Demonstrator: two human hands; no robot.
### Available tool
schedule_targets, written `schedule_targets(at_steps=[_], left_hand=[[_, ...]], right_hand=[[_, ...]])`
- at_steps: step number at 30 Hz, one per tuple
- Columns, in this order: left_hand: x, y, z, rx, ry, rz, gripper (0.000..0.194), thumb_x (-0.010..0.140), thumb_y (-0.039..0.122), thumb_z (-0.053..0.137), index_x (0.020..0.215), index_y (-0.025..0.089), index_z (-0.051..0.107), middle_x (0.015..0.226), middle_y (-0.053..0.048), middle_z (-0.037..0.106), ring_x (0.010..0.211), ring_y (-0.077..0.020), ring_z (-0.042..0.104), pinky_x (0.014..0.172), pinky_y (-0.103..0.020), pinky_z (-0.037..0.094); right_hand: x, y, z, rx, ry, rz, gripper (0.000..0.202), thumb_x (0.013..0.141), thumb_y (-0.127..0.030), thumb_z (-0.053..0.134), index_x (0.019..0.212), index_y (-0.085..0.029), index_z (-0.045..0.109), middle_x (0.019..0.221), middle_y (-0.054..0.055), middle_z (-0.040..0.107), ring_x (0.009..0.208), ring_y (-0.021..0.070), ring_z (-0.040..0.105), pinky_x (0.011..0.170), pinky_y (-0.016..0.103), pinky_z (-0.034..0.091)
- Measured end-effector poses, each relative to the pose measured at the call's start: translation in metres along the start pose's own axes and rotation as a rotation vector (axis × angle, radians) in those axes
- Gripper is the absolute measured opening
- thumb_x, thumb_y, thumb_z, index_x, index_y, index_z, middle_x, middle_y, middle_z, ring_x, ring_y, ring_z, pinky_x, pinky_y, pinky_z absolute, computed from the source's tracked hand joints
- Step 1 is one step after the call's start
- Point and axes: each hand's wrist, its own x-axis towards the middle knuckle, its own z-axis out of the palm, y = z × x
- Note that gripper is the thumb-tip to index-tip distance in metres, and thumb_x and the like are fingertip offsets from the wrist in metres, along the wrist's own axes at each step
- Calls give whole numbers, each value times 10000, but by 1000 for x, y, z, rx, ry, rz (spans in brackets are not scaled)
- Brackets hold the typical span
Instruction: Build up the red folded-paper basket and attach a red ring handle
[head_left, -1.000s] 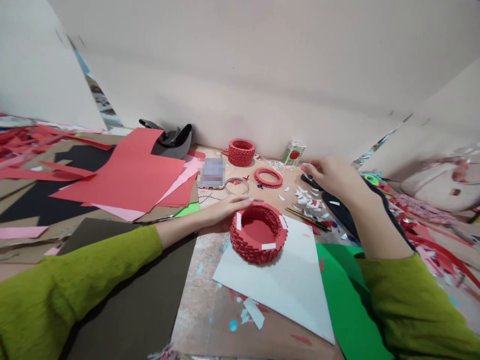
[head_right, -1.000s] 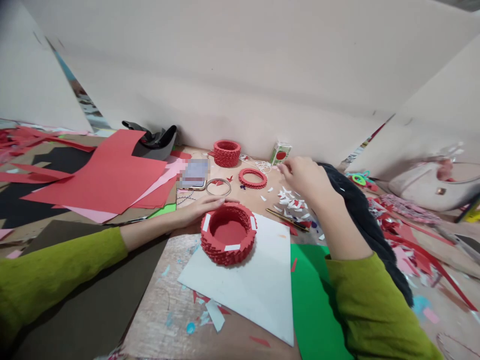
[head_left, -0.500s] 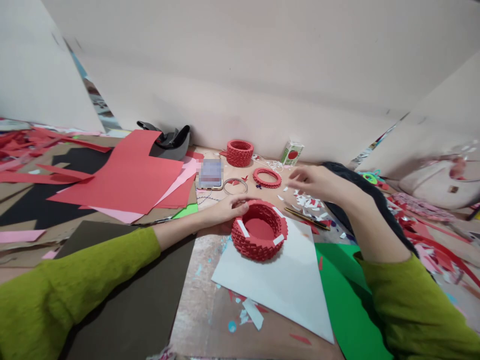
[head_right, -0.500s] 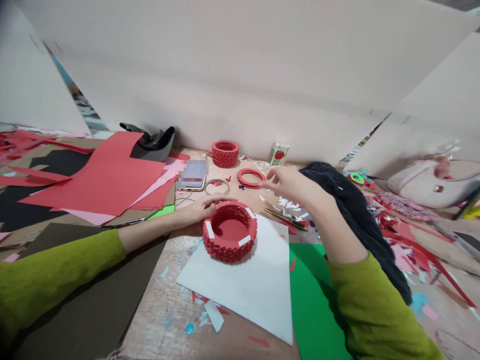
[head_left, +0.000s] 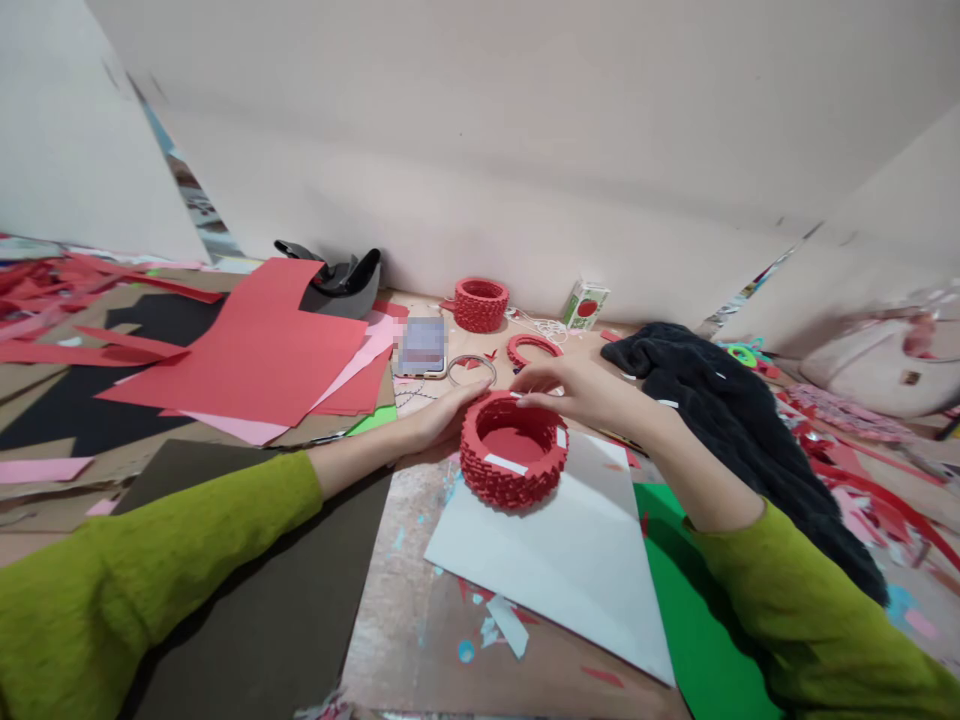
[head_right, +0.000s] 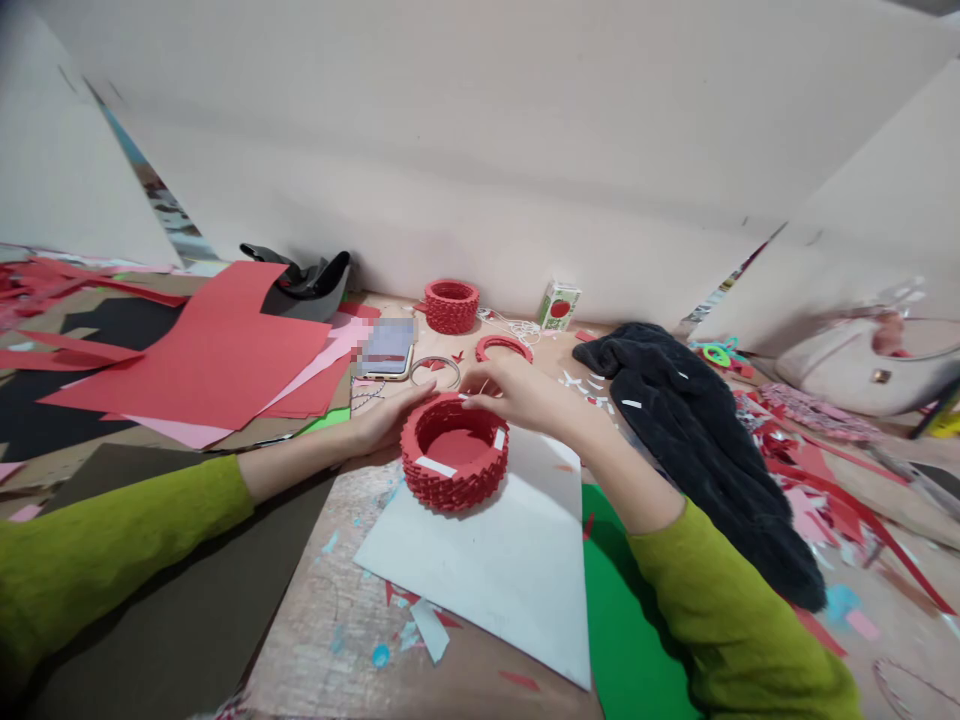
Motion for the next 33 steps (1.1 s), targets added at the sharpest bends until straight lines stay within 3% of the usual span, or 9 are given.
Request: schedule_targets(at_steps=[4, 9, 14, 22, 33], left_hand=[[-3, 2, 6, -9, 54, 39, 342, 876, 395, 589, 1047, 117, 693, 958, -89, 728, 826, -205, 642, 803, -322, 463], [-4, 5, 8, 20, 59, 50, 320, 847, 388, 624, 969, 102, 699, 833, -84, 697, 727, -182, 619, 722, -302, 464], [-4, 6, 6, 48, -23, 45, 349, 829, 387, 654, 1064, 131, 686, 839, -77, 692, 767, -197, 631, 765, -319, 459], [-5, 6, 2, 55, -72, 17, 449, 879, 355, 631, 1309, 235, 579, 1203, -113, 659, 1013, -217, 630, 877, -344, 434], [-7, 8, 7, 43, -79, -2, 447, 838, 386, 676, 1244, 207, 628, 1027, -99, 689, 863, -200, 625, 769, -330, 447]], right_hand=[[3, -1, 3, -46, 68, 67, 184, 916, -216, 568, 942, -160, 741, 866, 69, 716, 758, 176, 622, 667, 295, 437], [4, -1, 6, 35, 72, 28, 155, 876, -154, 600, 917, -147, 748, 850, 66, 726, 763, 172, 631, 677, 290, 452], [7, 6, 12, 130, 142, -4, 136, 879, -189, 616, 892, -154, 746, 847, 56, 734, 776, 170, 638, 704, 296, 466], [8, 2, 16, 160, 154, 140, 133, 830, -198, 656, 873, -153, 774, 820, 61, 751, 746, 188, 654, 678, 298, 481], [8, 1, 20, 189, 167, 164, 130, 839, -203, 645, 861, -150, 762, 800, 61, 744, 730, 184, 654, 675, 293, 494]])
